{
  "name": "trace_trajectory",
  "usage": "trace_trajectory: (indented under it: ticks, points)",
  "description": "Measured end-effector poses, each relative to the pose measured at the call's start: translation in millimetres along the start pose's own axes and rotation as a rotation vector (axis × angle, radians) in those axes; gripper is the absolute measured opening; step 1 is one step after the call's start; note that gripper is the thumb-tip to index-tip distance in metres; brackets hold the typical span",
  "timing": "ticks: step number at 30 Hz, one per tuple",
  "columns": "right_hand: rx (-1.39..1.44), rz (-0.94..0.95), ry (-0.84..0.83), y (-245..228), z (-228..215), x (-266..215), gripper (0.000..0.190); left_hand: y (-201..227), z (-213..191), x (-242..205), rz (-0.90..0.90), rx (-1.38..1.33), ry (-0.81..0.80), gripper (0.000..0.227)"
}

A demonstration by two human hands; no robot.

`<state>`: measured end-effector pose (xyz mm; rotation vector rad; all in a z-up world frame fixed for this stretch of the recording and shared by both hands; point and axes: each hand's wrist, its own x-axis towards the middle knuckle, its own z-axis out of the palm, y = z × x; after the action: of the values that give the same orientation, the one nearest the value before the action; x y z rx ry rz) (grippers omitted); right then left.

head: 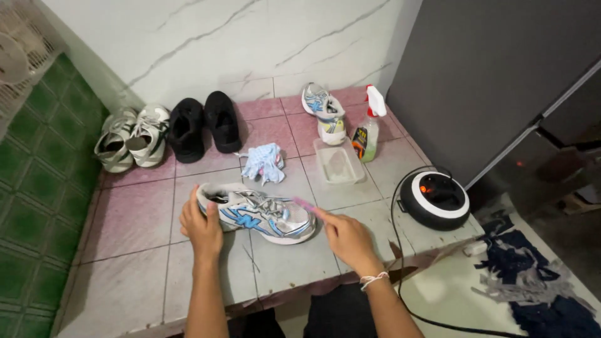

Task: The person scrubs a white and blue sneaker with a pink brush on a tiled countertop. They rotate the shoe to clean different areas, including the upper, sides, and sole, while other shoes and cleaning supplies remain nearby.

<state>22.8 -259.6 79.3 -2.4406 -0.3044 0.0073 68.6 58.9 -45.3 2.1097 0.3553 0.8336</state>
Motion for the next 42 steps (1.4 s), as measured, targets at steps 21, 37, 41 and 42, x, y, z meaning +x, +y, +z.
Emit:
trace_trajectory:
  ticks: [21,37,41,42]
  points:
    - [0.104,0.213,-0.287,2.1,13.5,-12.0,0.047,40.1,-20.7,0.0,-0.047,-0.138,-0.04,0.056]
    - [0.174,0.165,-0.364,17.6,24.1,-10.6,0.048,38.7,-21.1,-2.5,-0.025,-0.174,-0.016,0.059]
    - [0.098,0.143,-0.137,22.7,31.8,-11.9,0.049,37.8,-19.6,-3.0,-0.007,-0.187,-0.009,0.058]
    - [0.244,0.109,-0.313,19.9,28.1,-12.9,0.045,36.6,-19.3,-2.5,-0.032,-0.181,-0.015,0.058]
